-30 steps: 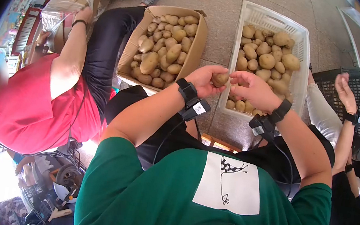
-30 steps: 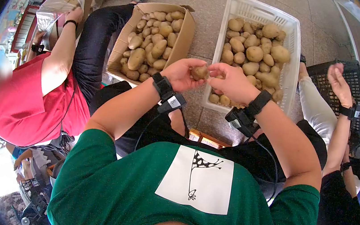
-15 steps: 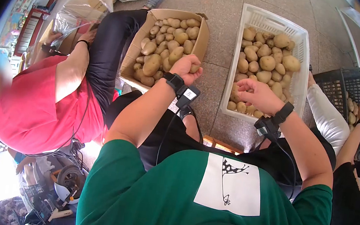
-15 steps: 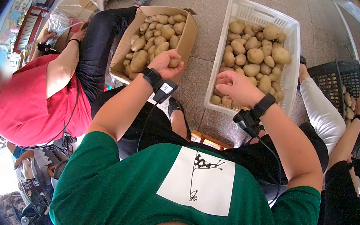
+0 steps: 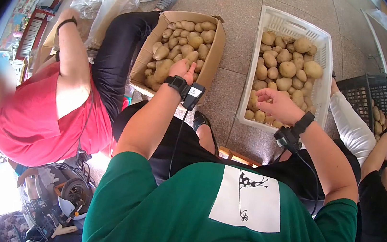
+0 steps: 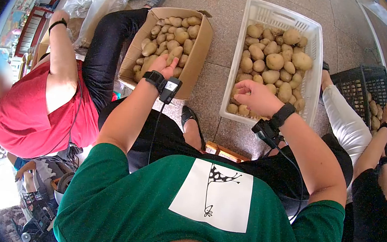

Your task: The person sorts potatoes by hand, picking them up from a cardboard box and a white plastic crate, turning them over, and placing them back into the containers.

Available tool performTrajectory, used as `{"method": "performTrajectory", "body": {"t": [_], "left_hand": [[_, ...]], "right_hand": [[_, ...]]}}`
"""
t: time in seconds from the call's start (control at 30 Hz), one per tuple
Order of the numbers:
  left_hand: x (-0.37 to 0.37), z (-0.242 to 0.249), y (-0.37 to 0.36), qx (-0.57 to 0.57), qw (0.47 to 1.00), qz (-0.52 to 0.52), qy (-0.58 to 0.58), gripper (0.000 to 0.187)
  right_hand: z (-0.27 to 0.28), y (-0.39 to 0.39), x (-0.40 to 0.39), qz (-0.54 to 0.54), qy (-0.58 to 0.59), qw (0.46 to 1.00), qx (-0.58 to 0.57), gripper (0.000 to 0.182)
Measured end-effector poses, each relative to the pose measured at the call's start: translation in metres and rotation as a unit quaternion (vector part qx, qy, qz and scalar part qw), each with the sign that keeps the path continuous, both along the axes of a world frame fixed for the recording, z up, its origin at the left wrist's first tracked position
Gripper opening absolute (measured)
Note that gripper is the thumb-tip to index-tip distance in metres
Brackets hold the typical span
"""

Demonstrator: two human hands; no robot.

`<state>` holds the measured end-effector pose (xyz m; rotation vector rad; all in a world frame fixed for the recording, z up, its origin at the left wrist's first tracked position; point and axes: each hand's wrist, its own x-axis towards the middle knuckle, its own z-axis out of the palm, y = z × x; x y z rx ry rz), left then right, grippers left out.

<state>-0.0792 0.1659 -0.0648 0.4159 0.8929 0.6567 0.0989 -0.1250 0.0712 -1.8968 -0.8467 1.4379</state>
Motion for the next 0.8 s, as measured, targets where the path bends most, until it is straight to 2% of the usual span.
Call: {"method": "performTrajectory", "body": {"t": [0.13, 0.17, 0.2, 0.23, 0.3, 0.33, 0.4, 0.5, 0.53, 0.6, 0.7, 0.73, 0.8], "left_hand": [[-0.007, -0.03, 0.019, 0.004, 1.0, 0.011, 0.02, 0.021], [-0.014, -0.031, 0.019, 0.343, 0.876, -0.155, 0.302, 0.023], [-0.019, -0.026, 0.018, 0.601, 0.544, -0.284, 0.512, 0.026], [-0.022, -0.038, 0.025, 0.602, 0.543, -0.281, 0.513, 0.026], [-0.03, -0.101, 0.055, 0.577, 0.685, -0.118, 0.429, 0.031], [-0.029, -0.114, 0.06, 0.576, 0.686, -0.118, 0.429, 0.031], [-0.028, -0.126, 0.063, 0.575, 0.655, -0.097, 0.48, 0.03], [-0.009, 0.044, -0.015, 0.574, 0.46, -0.256, 0.627, 0.03], [-0.007, 0.047, -0.016, 0.574, 0.46, -0.256, 0.627, 0.03], [-0.005, 0.047, -0.015, 0.567, 0.429, -0.284, 0.644, 0.03], [-0.007, 0.0, 0.0, 0.567, 0.504, -0.253, 0.6, 0.031], [-0.007, -0.035, 0.017, 0.566, 0.571, -0.211, 0.556, 0.031], [-0.01, -0.13, 0.055, 0.539, 0.765, -0.055, 0.348, 0.031]], "right_hand": [[-0.004, 0.001, 0.001, 0.024, -0.023, 0.999, 0.006, 0.035], [-0.006, 0.0, 0.001, 0.026, -0.026, 0.999, 0.009, 0.036], [-0.007, -0.001, 0.001, 0.029, -0.029, 0.999, 0.013, 0.038], [-0.01, -0.003, 0.002, 0.029, -0.029, 0.999, 0.016, 0.038], [-0.012, -0.002, 0.002, 0.039, -0.038, 0.998, 0.019, 0.038], [-0.01, -0.001, 0.0, 0.039, -0.039, 0.998, 0.017, 0.038], [-0.004, 0.0, -0.001, 0.038, -0.034, 0.999, -0.003, 0.036], [-0.012, -0.003, 0.0, 0.059, -0.059, 0.996, 0.014, 0.036], [-0.012, -0.003, 0.001, 0.059, -0.059, 0.996, 0.013, 0.036], [-0.013, -0.002, 0.001, 0.057, -0.053, 0.997, 0.006, 0.036], [-0.012, -0.005, 0.001, 0.049, -0.046, 0.998, 0.002, 0.036], [-0.014, -0.004, 0.001, 0.049, -0.046, 0.998, 0.001, 0.036], [-0.024, -0.006, 0.005, 0.064, -0.106, 0.992, 0.029, 0.038]]}}
